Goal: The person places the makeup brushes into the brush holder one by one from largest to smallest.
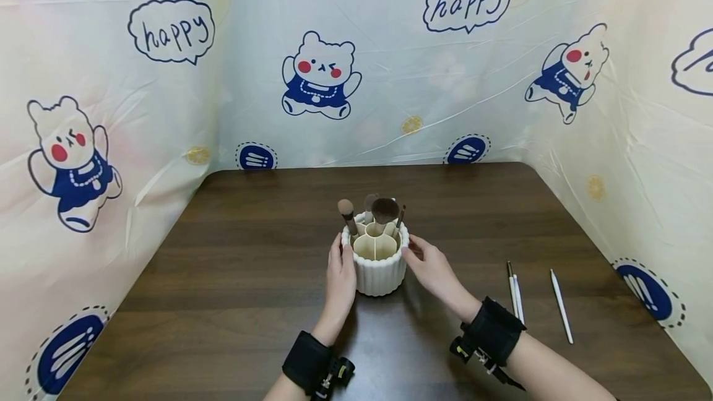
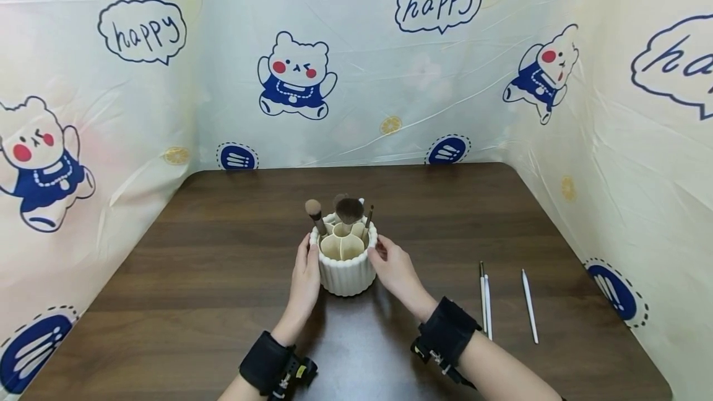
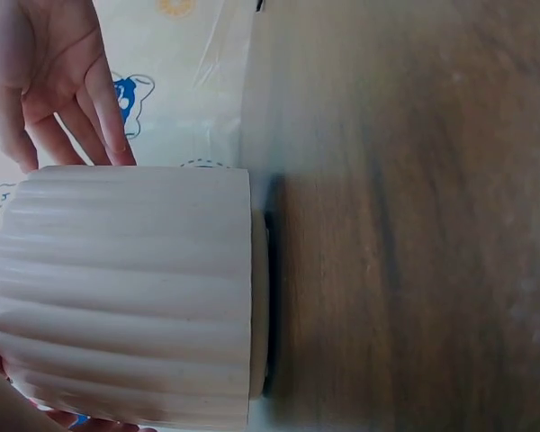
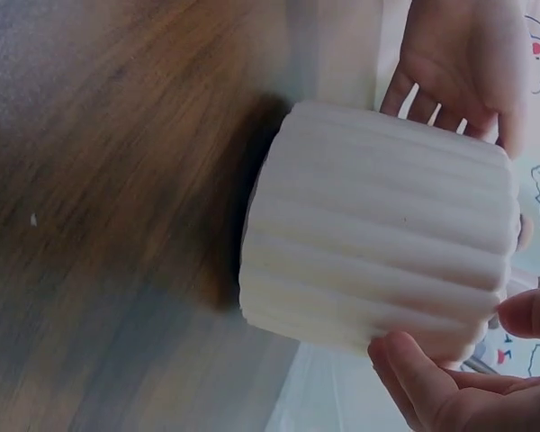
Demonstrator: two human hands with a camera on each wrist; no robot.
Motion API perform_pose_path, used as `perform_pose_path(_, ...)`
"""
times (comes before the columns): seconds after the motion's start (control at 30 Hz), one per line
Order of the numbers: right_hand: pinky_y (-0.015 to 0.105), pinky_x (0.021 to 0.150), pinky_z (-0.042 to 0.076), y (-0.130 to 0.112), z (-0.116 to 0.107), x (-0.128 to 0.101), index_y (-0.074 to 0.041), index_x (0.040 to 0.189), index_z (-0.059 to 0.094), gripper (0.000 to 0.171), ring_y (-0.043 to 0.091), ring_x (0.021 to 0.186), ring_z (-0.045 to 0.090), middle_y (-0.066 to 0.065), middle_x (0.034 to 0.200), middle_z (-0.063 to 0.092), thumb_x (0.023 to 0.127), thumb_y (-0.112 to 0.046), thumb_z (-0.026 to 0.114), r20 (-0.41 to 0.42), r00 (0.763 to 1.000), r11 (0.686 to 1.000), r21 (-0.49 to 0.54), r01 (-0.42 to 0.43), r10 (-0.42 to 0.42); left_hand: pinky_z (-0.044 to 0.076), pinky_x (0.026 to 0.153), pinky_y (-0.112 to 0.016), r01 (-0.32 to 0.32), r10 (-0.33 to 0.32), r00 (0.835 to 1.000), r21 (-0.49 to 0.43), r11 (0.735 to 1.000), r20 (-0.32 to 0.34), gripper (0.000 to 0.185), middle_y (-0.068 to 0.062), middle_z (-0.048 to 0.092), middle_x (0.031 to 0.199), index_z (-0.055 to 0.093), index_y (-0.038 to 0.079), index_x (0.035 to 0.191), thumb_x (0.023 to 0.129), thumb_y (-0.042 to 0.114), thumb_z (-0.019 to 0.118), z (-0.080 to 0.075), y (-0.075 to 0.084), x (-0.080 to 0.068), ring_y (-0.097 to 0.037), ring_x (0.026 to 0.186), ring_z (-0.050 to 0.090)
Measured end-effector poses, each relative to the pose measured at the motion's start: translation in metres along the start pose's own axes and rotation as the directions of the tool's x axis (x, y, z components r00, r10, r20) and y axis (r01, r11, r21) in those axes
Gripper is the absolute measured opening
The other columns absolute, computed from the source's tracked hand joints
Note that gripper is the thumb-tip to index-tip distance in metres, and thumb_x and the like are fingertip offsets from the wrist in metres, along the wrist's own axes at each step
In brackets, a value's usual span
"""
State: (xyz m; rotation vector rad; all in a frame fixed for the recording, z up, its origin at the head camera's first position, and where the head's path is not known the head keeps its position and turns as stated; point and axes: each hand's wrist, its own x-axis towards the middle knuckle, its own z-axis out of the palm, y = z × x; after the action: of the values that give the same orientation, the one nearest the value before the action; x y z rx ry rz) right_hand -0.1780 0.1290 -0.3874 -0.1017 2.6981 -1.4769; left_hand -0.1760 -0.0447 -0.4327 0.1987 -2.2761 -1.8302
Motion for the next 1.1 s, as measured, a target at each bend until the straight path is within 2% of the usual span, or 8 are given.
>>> perform_pose_path(0.13, 0.046, 0.098, 0.049, 0.005, -0.009, 0.004, 0.01, 0.136, 0.044, 0.047, 0.039, 0.119, 0.056, 0.028, 0.131, 0.056, 0.098, -0.018, 0.05, -0.021, 1.0, 0.999, -0.037, 0.009, -0.01, 0.029, 0.113, -0.053, -0.004, 0.004, 1.0, 0.0, 1.0, -0.008, 0.05, -0.019, 0.035, 0.151, 0.031, 0.005, 0.148, 0.104, 0.028, 0.033, 0.0, 0.0, 0.0, -0.035, 0.14, 0.033)
perform_pose_path(0.23, 0.047, 0.097, 0.049, 0.01, -0.024, 0.007, 0.01, 0.132, 0.049, 0.044, 0.038, 0.117, 0.057, 0.028, 0.127, 0.058, 0.097, -0.017, 0.051, -0.047, 0.999, 0.997, -0.077, 0.007, -0.01, 0.03, 0.113, -0.052, -0.009, 0.009, 1.0, -0.006, 1.0, -0.007, 0.049, -0.019, 0.035, 0.151, 0.032, 0.005, 0.147, 0.104, 0.027, 0.033, 0.0, 0.001, -0.001, -0.035, 0.139, 0.034)
perform_pose_path(0.37, 0.043, 0.088, 0.052, 0.019, -0.053, 0.01, 0.007, 0.127, 0.055, 0.039, 0.036, 0.108, 0.061, 0.027, 0.119, 0.063, 0.096, -0.017, 0.053, -0.07, 0.997, 0.992, -0.12, -0.023, 0.015, 0.031, 0.112, -0.052, -0.017, 0.017, 1.0, -0.015, 1.0, -0.01, 0.049, -0.019, 0.036, 0.15, 0.033, 0.005, 0.147, 0.103, 0.027, 0.034, 0.0, 0.001, -0.001, -0.035, 0.139, 0.035)
perform_pose_path(0.6, 0.025, 0.066, 0.048, 0.053, -0.103, 0.014, 0.008, 0.116, 0.062, 0.035, 0.029, 0.085, 0.068, 0.025, 0.103, 0.069, 0.094, -0.018, 0.056, -0.144, 0.987, 0.975, -0.198, -0.099, 0.071, 0.031, 0.112, -0.052, -0.027, 0.026, 0.999, -0.013, 1.0, -0.02, 0.048, -0.019, 0.038, 0.149, 0.034, 0.004, 0.146, 0.103, 0.026, 0.035, 0.0, 0.001, 0.0, -0.035, 0.138, 0.036)
perform_pose_path(0.7, 0.025, 0.062, 0.048, 0.069, -0.121, 0.012, 0.01, 0.112, 0.063, 0.034, 0.029, 0.081, 0.068, 0.026, 0.1, 0.069, 0.094, -0.017, 0.055, -0.159, 0.98, 0.964, -0.219, -0.151, 0.117, 0.031, 0.112, -0.052, -0.023, 0.023, 1.0, -0.014, 1.0, -0.016, 0.048, -0.02, 0.037, 0.149, 0.034, 0.004, 0.146, 0.103, 0.026, 0.035, 0.0, 0.0, 0.0, -0.035, 0.138, 0.036)
perform_pose_path(0.87, 0.028, 0.059, 0.046, 0.095, -0.144, 0.003, 0.012, 0.103, 0.065, 0.033, 0.023, 0.074, 0.065, 0.025, 0.091, 0.07, 0.093, -0.017, 0.054, -0.134, 0.974, 0.933, -0.288, -0.216, 0.184, 0.031, 0.112, -0.051, -0.021, 0.02, 1.0, -0.018, 1.0, -0.016, 0.048, -0.019, 0.037, 0.149, 0.034, 0.004, 0.146, 0.103, 0.026, 0.035, 0.0, 0.0, 0.0, -0.035, 0.138, 0.036)
perform_pose_path(1.0, 0.029, 0.061, 0.045, 0.109, -0.153, -0.003, 0.011, 0.095, 0.069, 0.032, 0.017, 0.072, 0.062, 0.016, 0.08, 0.071, 0.089, -0.017, 0.056, -0.089, 0.969, 0.906, -0.343, -0.247, 0.23, 0.031, 0.112, -0.051, -0.019, 0.019, 1.0, -0.029, 0.999, -0.021, 0.047, -0.019, 0.038, 0.149, 0.034, 0.003, 0.145, 0.103, 0.025, 0.035, 0.001, -0.001, 0.001, -0.034, 0.138, 0.036)
perform_pose_path(1.1, 0.03, 0.063, 0.048, 0.115, -0.156, -0.005, 0.011, 0.093, 0.069, 0.031, 0.015, 0.071, 0.063, 0.012, 0.078, 0.072, 0.088, -0.017, 0.057, -0.043, 0.955, 0.892, -0.348, -0.289, 0.293, 0.031, 0.112, -0.051, -0.022, 0.021, 0.999, -0.035, 0.999, -0.028, 0.047, -0.019, 0.038, 0.148, 0.035, 0.003, 0.145, 0.103, 0.025, 0.035, 0.001, -0.001, 0.002, -0.034, 0.137, 0.037)
